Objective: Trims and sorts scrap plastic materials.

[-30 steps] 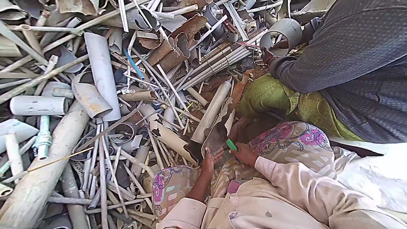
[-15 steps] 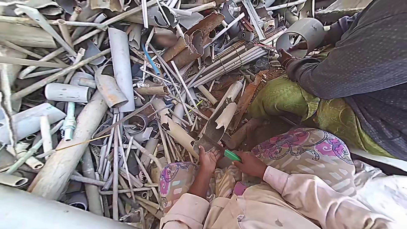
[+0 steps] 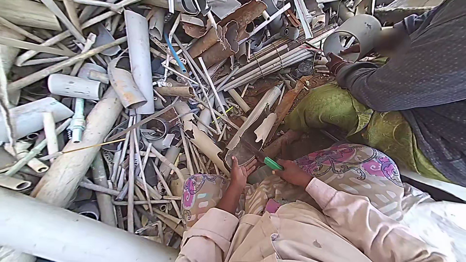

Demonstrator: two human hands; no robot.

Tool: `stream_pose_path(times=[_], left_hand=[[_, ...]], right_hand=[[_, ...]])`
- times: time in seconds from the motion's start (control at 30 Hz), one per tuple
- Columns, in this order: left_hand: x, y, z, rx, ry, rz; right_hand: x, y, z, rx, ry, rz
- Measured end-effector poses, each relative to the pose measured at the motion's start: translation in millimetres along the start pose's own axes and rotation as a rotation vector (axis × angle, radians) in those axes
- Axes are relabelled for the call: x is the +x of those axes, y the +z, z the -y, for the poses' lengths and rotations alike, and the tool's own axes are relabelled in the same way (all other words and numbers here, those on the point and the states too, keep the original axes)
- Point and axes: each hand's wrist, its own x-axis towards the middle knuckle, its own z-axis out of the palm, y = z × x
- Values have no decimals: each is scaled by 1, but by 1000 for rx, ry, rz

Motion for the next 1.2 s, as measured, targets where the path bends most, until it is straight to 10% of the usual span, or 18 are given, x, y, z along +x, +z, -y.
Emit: stream_pose_path(times=[0.3,0.7,0.97,1.2], left_hand=[[-1,-3,1,134,51,36],[-24,7,20,455,100,194],[-26,6,10,400,68,161],[-25,5,0,410,81,133]], right_hand=[[-39,-39,21,-383,89,-110],[-72,30,102,-902,155,52],[15,26,87,-852,156,-33],[-61,40,129,-898,124,56]])
